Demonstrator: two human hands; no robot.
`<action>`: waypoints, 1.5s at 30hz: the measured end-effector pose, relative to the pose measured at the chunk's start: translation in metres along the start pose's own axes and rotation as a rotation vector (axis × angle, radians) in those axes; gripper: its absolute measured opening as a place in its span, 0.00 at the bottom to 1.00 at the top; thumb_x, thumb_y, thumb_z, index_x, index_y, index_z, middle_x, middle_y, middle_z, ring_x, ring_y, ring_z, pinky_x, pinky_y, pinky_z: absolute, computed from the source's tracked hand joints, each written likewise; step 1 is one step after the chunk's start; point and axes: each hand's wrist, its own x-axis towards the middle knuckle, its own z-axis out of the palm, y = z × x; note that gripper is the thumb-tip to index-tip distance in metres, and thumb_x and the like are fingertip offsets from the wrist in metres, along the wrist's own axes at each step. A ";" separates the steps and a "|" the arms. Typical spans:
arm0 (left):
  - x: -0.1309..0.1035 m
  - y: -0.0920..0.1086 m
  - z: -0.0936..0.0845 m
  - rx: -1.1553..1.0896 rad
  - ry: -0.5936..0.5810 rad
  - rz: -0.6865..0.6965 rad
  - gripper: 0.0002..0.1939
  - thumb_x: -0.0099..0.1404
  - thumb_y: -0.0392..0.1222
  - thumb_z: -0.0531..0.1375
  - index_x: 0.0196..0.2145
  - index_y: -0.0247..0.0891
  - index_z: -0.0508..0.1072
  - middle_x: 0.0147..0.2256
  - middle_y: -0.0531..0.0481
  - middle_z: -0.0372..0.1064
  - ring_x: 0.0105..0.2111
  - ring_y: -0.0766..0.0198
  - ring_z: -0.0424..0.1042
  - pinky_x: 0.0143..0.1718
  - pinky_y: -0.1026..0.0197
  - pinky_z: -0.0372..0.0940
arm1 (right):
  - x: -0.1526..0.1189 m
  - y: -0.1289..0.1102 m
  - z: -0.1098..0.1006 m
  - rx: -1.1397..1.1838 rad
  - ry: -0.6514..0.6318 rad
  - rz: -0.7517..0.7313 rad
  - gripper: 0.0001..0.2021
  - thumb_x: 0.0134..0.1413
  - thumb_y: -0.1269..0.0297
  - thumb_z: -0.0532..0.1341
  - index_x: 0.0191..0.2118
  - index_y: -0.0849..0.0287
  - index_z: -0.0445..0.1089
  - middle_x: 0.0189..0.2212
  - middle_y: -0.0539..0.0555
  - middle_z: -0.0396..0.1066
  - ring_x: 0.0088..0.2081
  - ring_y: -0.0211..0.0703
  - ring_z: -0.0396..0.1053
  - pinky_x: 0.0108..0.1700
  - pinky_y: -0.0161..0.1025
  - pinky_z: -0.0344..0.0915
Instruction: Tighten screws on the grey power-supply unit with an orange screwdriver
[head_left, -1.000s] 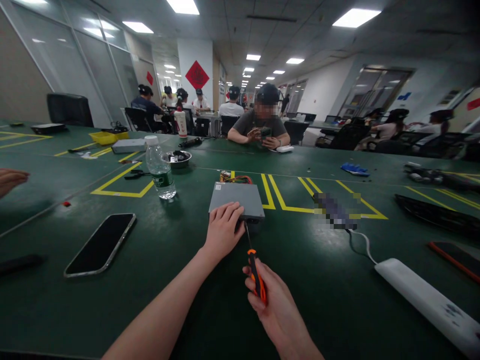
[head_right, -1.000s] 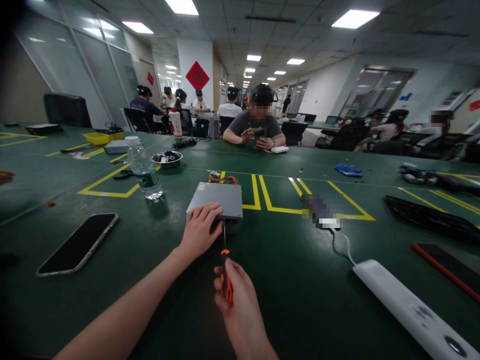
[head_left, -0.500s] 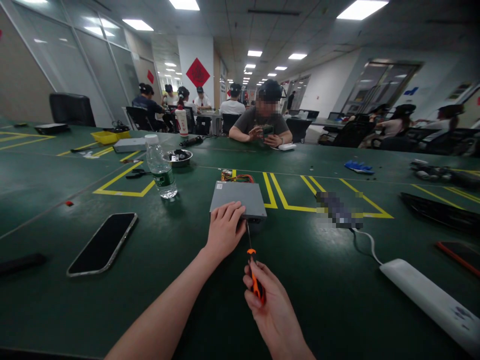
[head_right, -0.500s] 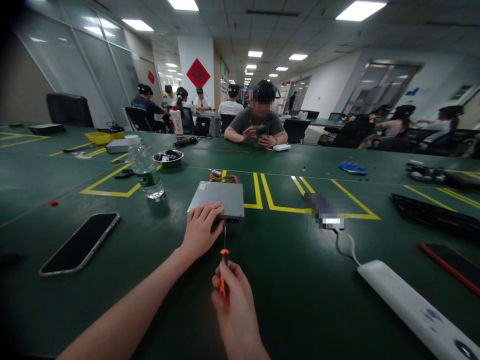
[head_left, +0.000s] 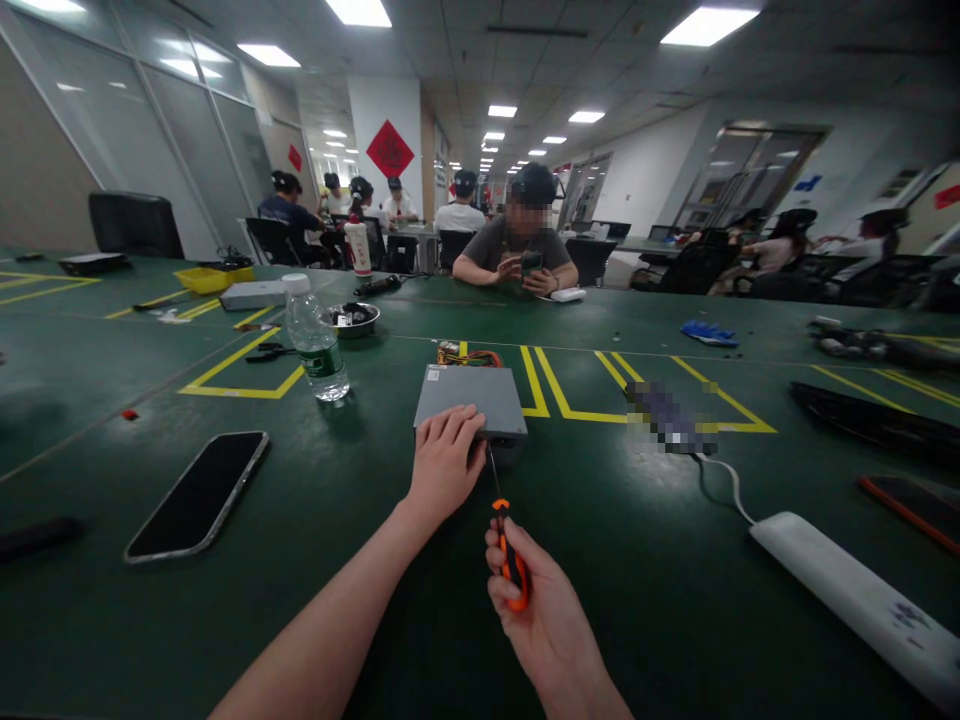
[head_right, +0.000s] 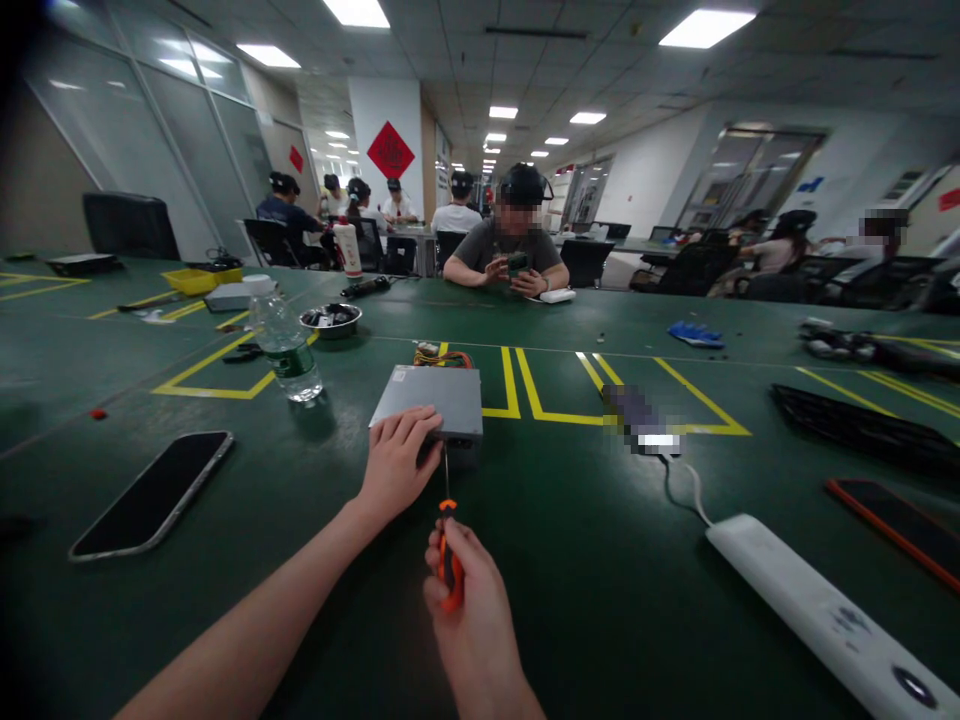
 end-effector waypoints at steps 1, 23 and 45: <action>0.000 0.000 0.000 -0.004 -0.001 -0.003 0.14 0.62 0.39 0.54 0.47 0.43 0.65 0.50 0.50 0.66 0.52 0.57 0.60 0.50 0.52 0.54 | 0.000 0.000 0.000 -0.002 0.005 0.020 0.05 0.58 0.71 0.56 0.34 0.67 0.68 0.24 0.52 0.66 0.20 0.28 0.61 0.15 0.22 0.50; 0.001 0.002 -0.002 -0.006 -0.007 -0.012 0.14 0.62 0.38 0.54 0.47 0.43 0.65 0.50 0.49 0.66 0.51 0.57 0.60 0.50 0.52 0.53 | -0.002 0.005 0.007 0.013 0.025 0.012 0.08 0.60 0.68 0.55 0.37 0.67 0.68 0.24 0.52 0.67 0.20 0.29 0.60 0.13 0.23 0.49; 0.000 0.003 0.000 -0.023 0.008 -0.017 0.14 0.62 0.38 0.54 0.47 0.43 0.65 0.50 0.49 0.66 0.52 0.56 0.61 0.50 0.51 0.53 | -0.006 0.002 0.009 0.025 -0.016 0.040 0.11 0.60 0.65 0.54 0.33 0.67 0.69 0.22 0.53 0.65 0.18 0.28 0.59 0.14 0.23 0.50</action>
